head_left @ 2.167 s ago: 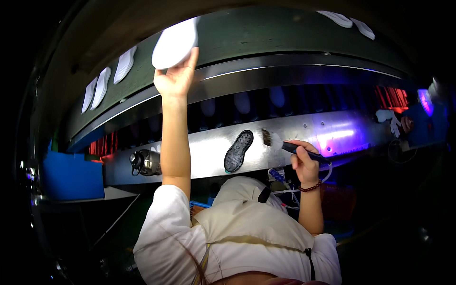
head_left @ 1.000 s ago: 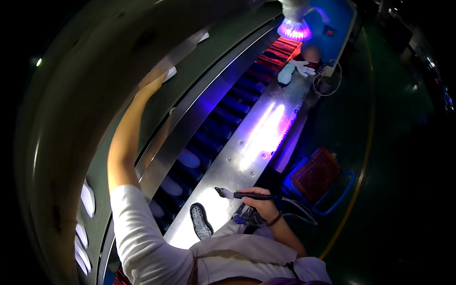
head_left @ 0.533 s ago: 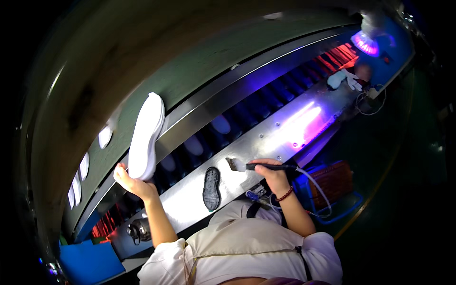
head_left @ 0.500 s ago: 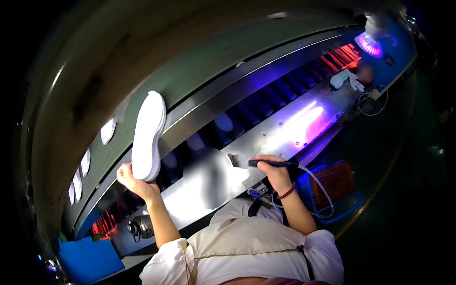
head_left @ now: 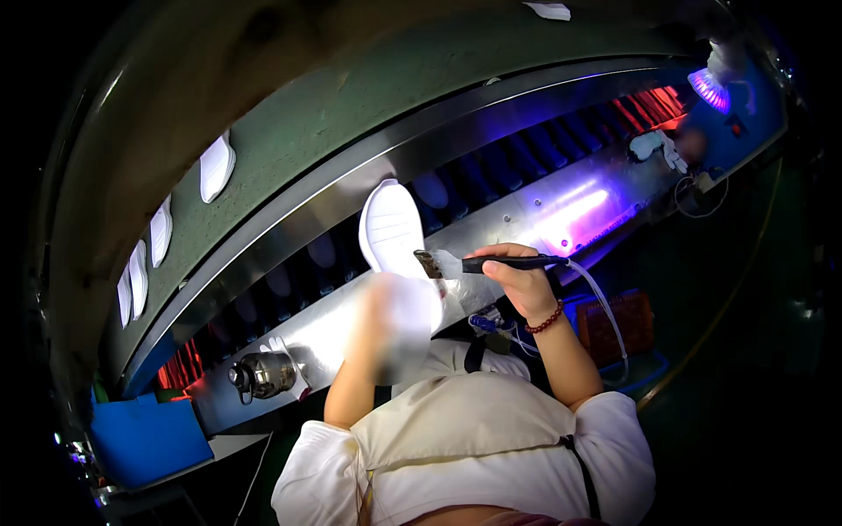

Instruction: The person uses a brush to apply a liquid substance to the edges and bottom surface of a shoe sole. The person picks up a sole from a conveyor belt, paints the perimeter and parts of the base by hand, and then places the sole back onto the belt, repeating this with multiple soles.

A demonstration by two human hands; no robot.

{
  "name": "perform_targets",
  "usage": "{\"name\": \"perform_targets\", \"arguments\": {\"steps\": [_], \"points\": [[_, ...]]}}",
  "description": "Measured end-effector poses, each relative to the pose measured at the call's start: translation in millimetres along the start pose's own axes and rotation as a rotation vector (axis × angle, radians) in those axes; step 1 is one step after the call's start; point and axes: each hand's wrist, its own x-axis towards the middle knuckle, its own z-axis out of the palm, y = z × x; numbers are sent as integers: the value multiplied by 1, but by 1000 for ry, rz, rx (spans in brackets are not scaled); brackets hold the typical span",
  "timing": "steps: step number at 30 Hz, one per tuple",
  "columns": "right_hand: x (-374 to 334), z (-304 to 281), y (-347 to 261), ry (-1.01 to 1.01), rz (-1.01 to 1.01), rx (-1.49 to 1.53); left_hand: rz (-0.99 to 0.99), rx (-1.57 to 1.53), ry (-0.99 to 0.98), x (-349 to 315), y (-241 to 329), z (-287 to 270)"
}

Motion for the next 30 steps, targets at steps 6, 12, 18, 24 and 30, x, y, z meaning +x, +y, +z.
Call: {"name": "perform_targets", "arguments": {"steps": [6, 12, 18, 24, 30], "points": [[13, 0, -3, 30, -23, -62, 66, -288, -114, 30, -23, 7], [24, 3, -9, 39, -44, -64, 175, -244, -492, 39, -21, 11], [42, 11, -21, 82, -109, -335, 46, -499, -392, 51, -23, 24], [30, 49, 1, -134, -691, -1204, 122, -484, -185, 58, -35, 18], [-10, 20, -17, -566, -201, -1028, 163, -461, -111, 46, -19, -13]]}}
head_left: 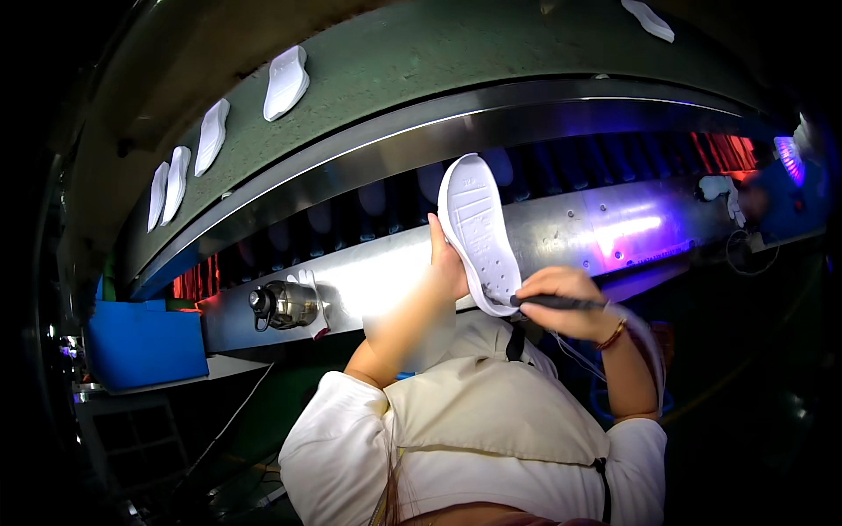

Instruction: The person uses a brush to apply a liquid substance to the edges and bottom surface of a shoe sole. The person picks up a sole from a conveyor belt, paints the perimeter and parts of the base by hand, and then places the sole back onto the belt, repeating this with multiple soles.

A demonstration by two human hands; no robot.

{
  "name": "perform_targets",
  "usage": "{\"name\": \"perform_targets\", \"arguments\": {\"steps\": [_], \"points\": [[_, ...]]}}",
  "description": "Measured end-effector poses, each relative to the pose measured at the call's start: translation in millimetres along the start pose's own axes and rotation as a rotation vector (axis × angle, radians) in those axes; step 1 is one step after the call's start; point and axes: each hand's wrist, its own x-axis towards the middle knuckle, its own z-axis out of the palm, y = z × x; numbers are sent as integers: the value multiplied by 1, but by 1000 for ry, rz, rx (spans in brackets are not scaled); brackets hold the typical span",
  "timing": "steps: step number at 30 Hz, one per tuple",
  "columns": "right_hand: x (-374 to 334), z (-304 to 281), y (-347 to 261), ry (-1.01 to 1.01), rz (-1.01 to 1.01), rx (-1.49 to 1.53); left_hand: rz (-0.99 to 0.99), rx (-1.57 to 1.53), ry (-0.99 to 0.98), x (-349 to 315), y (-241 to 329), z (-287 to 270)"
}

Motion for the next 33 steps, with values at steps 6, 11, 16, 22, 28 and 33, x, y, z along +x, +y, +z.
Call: {"name": "perform_targets", "arguments": {"steps": [6, 11, 16, 22, 28, 33], "points": [[29, -13, 8, 478, 207, 454, -168, -17, -202, 2, -18, 35], [17, -23, -1, 212, 2, 537, -117, 23, -91, -1, -9, 51], [15, -22, -3, 338, 36, 268, -173, 76, -76, 3, -12, 71], [13, -32, -6, 477, 150, 439, -246, 53, -466, 9, -8, 55], [5, -25, -8, 140, -128, 544, -95, 64, -96, 6, -7, 58], [11, -21, -10, 400, 92, 443, -83, 191, -119, 0, -9, 65]]}}
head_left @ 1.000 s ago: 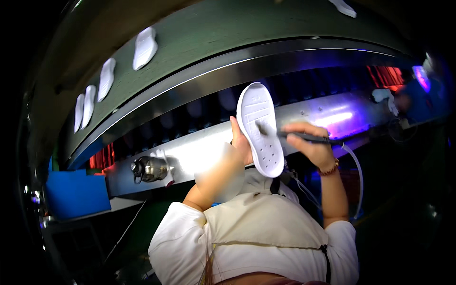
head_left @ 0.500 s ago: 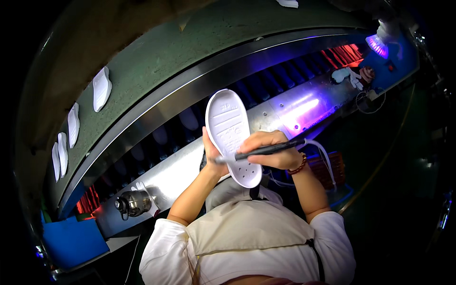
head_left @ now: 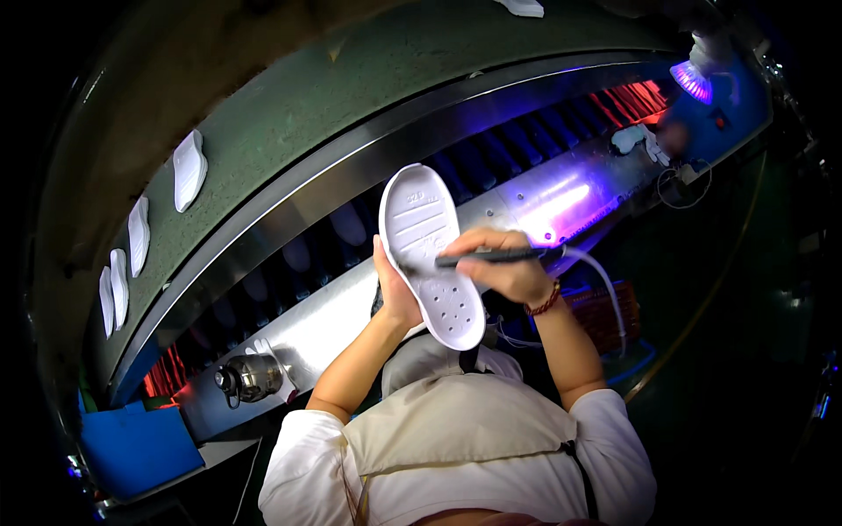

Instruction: The person uses a brush to apply a liquid substance to the edges and bottom surface of a shoe sole. The person picks up a sole from a conveyor belt, paints the perimeter and parts of the base by hand, and then places the sole back onto the belt, repeating this with multiple soles.

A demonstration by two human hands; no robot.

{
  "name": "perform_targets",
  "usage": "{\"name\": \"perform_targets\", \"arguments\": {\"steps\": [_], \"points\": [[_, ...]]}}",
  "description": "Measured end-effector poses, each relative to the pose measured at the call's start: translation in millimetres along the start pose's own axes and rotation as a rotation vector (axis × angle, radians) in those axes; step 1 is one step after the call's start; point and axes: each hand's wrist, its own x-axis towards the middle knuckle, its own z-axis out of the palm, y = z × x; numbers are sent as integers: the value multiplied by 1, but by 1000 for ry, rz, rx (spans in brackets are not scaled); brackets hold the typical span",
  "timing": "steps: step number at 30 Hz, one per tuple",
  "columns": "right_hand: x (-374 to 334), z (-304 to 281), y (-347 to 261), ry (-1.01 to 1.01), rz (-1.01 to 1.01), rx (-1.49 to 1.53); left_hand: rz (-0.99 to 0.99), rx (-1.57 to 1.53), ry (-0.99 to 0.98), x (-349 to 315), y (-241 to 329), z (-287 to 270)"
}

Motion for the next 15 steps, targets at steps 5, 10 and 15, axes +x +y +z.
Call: {"name": "perform_targets", "arguments": {"steps": [5, 10, 15], "points": [[-1, -10, 3, -130, 5, 221, 128, 7, 127, 0, 3, 1], [-2, 1, 3, -161, -146, -141, 105, -34, 81, -2, 5, -2], [7, -2, 1, 64, 4, -25, 114, 24, -3, 4, 7, -13]]}}
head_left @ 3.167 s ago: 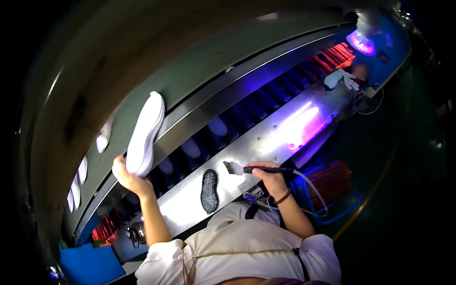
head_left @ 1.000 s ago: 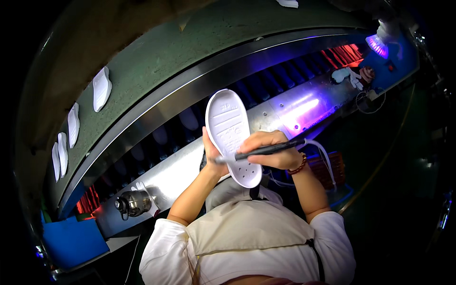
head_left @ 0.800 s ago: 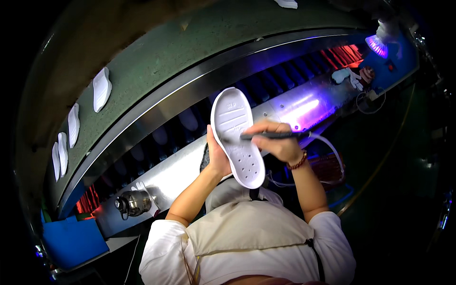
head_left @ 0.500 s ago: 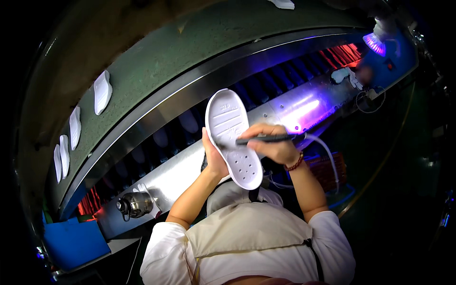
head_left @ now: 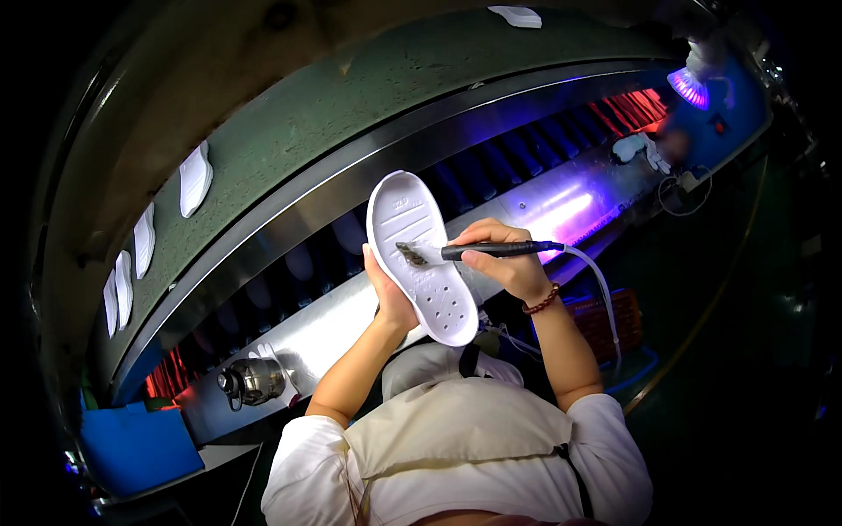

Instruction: The person uses a brush to apply a liquid substance to the edges and bottom surface of a shoe sole. The person picks up a sole from a conveyor belt, paints the perimeter and parts of the base by hand, and then places the sole back onto the belt, repeating this with multiple soles.

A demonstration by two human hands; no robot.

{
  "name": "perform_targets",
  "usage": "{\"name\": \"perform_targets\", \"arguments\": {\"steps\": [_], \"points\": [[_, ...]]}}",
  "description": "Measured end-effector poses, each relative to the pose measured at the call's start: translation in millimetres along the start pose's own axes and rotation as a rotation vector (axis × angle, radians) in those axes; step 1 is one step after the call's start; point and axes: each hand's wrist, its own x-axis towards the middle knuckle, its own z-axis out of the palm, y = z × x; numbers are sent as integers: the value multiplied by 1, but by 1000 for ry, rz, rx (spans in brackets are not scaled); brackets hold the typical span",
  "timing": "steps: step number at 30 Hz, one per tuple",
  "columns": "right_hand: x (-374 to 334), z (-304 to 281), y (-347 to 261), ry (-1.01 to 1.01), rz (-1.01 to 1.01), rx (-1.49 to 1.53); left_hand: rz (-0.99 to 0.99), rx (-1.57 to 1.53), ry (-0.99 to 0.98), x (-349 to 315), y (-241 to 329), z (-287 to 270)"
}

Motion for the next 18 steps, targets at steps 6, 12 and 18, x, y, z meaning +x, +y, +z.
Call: {"name": "perform_targets", "arguments": {"steps": [6, 12, 18], "points": [[-6, -3, 1, -308, -96, 229, 68, -44, 49, -1, 2, 7], [-10, 0, -4, -297, -105, -21, 109, 34, 102, 0, 7, 10], [-6, -8, -1, -148, -101, -149, 212, 88, 167, 5, 5, 19]]}}
